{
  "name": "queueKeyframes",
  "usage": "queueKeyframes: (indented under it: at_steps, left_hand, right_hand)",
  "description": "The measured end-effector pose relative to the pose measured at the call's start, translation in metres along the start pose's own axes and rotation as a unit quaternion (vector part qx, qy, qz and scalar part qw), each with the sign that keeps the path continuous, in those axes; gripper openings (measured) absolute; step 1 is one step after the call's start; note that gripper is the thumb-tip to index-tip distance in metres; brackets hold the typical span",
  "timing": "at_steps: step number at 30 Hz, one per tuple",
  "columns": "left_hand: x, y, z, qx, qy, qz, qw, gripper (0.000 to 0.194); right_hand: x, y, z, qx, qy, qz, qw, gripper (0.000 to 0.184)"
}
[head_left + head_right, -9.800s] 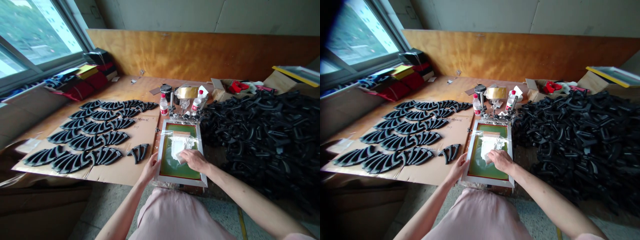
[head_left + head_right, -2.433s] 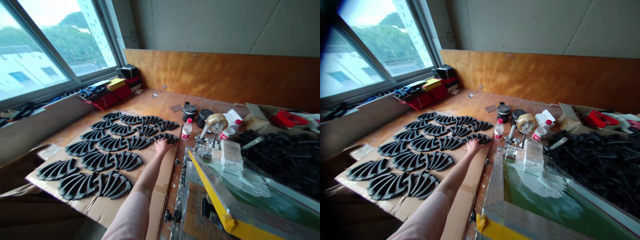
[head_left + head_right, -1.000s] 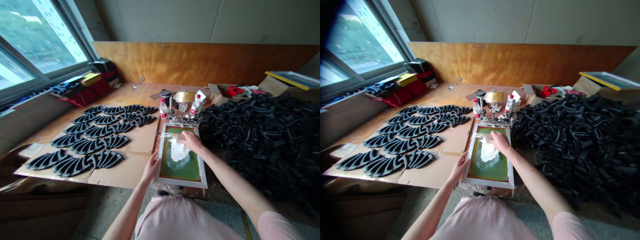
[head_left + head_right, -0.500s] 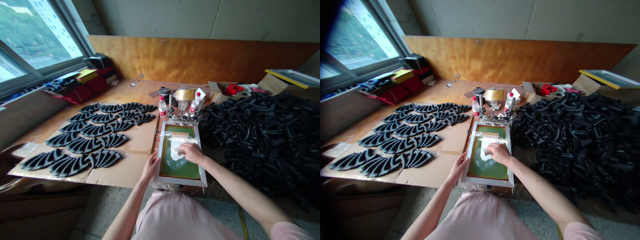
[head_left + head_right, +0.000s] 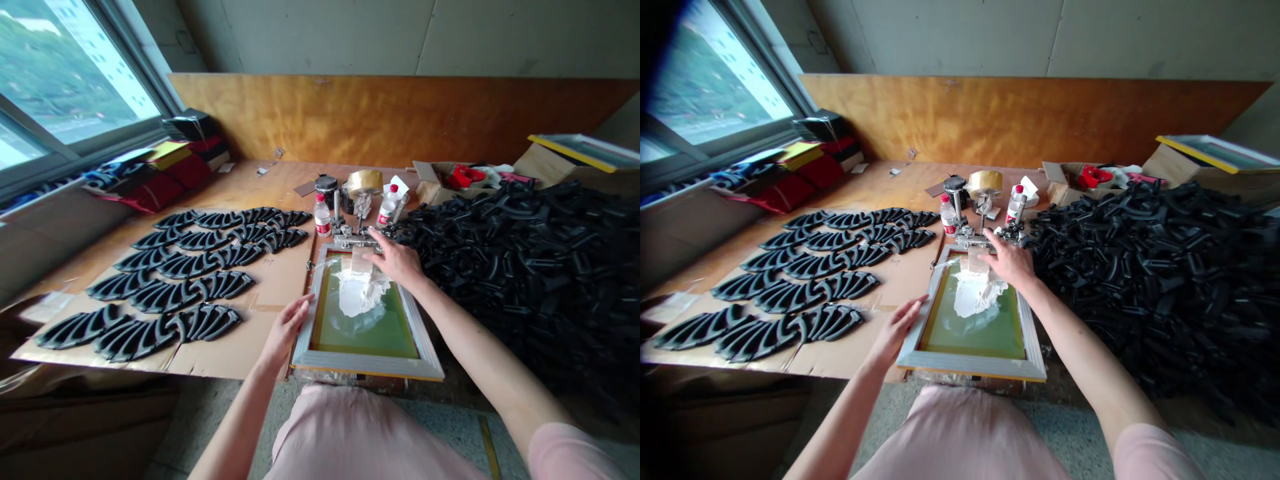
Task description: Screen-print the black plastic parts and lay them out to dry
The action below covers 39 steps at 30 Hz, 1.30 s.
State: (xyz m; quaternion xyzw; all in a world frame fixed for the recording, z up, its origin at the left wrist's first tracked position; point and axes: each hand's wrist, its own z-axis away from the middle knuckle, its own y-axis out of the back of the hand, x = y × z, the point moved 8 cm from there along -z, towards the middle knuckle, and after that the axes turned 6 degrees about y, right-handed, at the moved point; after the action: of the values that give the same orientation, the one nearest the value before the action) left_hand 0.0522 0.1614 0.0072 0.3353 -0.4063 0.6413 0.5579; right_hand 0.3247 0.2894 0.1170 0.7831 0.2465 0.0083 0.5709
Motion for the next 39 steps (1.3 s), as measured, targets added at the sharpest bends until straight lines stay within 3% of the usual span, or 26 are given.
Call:
queueKeyframes:
  at_steps: [3, 4, 6, 9, 11, 13, 15, 16, 18, 20, 21, 23, 26, 31, 33, 34, 37, 39]
  left_hand:
    - [0.056, -0.009, 0.0, 0.009, -0.073, 0.067, 0.995, 0.055]
    - [0.078, -0.015, -0.002, 0.004, -0.111, 0.088, 0.99, 0.054]
    - [0.121, -0.029, -0.007, -0.02, -0.18, 0.111, 0.977, 0.052]
    - [0.164, -0.05, -0.015, -0.042, -0.216, 0.093, 0.971, 0.052]
    - [0.168, -0.054, -0.017, -0.008, -0.22, 0.085, 0.972, 0.053]
    - [0.143, -0.051, -0.013, 0.049, -0.205, 0.087, 0.974, 0.055]
    - [0.089, -0.057, -0.008, 0.051, -0.12, 0.077, 0.989, 0.061]
    - [0.051, -0.069, -0.006, -0.004, -0.029, 0.053, 0.998, 0.065]
    - [-0.025, -0.095, 0.011, -0.136, 0.149, 0.016, 0.979, 0.068]
    - [-0.069, -0.106, 0.025, -0.176, 0.214, 0.065, 0.959, 0.068]
    - [-0.082, -0.107, 0.028, -0.169, 0.23, 0.096, 0.954, 0.067]
    - [-0.093, -0.105, 0.028, -0.134, 0.239, 0.133, 0.952, 0.066]
    - [-0.091, -0.098, 0.021, -0.101, 0.217, 0.127, 0.963, 0.058]
    - [-0.09, -0.087, 0.02, -0.074, 0.185, 0.103, 0.975, 0.059]
    - [-0.092, -0.082, 0.023, -0.058, 0.179, 0.097, 0.977, 0.06]
    - [-0.091, -0.078, 0.024, -0.048, 0.17, 0.095, 0.98, 0.06]
    - [-0.087, -0.069, 0.027, -0.018, 0.148, 0.095, 0.984, 0.055]
    - [-0.086, -0.067, 0.03, -0.014, 0.149, 0.091, 0.984, 0.052]
  right_hand:
    - [0.068, 0.037, 0.018, 0.144, -0.144, -0.032, 0.978, 0.051]
    - [0.086, 0.036, 0.031, 0.163, -0.183, -0.041, 0.969, 0.05]
    - [0.102, 0.009, 0.057, 0.113, -0.219, -0.06, 0.967, 0.047]
    - [0.071, -0.064, 0.088, -0.061, -0.146, -0.067, 0.985, 0.042]
    - [0.032, -0.098, 0.103, -0.119, -0.065, -0.023, 0.99, 0.036]
    - [0.001, -0.115, 0.11, -0.141, -0.028, 0.028, 0.989, 0.026]
    - [-0.018, -0.118, 0.114, -0.149, -0.052, 0.044, 0.987, 0.017]
    - [-0.026, -0.115, 0.116, -0.145, -0.072, 0.039, 0.986, 0.015]
    - [-0.05, -0.11, 0.122, -0.129, -0.072, 0.008, 0.989, 0.015]
    - [-0.084, -0.11, 0.129, -0.124, 0.001, -0.032, 0.992, 0.016]
    - [-0.1, -0.112, 0.134, -0.13, 0.042, -0.05, 0.989, 0.016]
    - [-0.12, -0.117, 0.142, -0.142, 0.096, -0.078, 0.982, 0.014]
    - [-0.12, -0.116, 0.144, -0.146, 0.127, -0.109, 0.975, 0.012]
    - [-0.075, -0.089, 0.131, -0.104, 0.089, -0.102, 0.985, 0.015]
    - [-0.058, -0.081, 0.129, -0.097, 0.08, -0.104, 0.987, 0.007]
    - [-0.053, -0.08, 0.13, -0.102, 0.084, -0.107, 0.985, 0.005]
    - [-0.048, -0.089, 0.137, -0.138, 0.113, -0.107, 0.978, 0.027]
    - [-0.049, -0.099, 0.142, -0.152, 0.131, -0.092, 0.975, 0.023]
